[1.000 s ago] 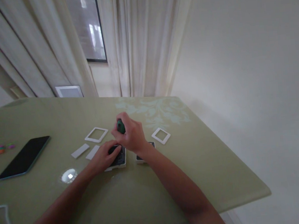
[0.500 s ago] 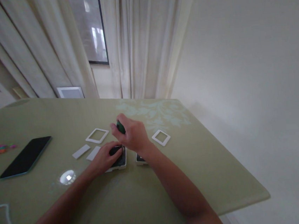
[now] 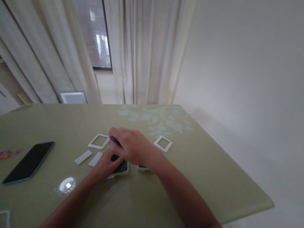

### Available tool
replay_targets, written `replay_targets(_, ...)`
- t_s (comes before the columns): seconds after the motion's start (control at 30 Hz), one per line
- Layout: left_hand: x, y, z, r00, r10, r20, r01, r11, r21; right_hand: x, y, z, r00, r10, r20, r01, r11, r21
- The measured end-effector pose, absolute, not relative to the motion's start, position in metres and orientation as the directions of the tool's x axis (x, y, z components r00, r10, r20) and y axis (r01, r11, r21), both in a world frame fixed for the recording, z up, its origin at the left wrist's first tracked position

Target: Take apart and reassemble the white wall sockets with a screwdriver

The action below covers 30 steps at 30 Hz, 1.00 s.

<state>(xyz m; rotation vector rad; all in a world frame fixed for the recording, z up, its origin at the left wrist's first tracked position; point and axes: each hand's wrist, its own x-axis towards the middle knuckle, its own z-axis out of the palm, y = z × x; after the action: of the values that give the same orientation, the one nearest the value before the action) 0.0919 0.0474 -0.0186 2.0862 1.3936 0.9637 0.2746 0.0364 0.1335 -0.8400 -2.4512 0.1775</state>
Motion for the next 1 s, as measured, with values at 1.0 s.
replay_targets(1.0,0.091,0.048,-0.020,0.284,0.909,0.303,0.608,-0.416,0.676,0.275,0.037,0.133,-0.659,0.616,0.432,0.536,0.787,-0.306)
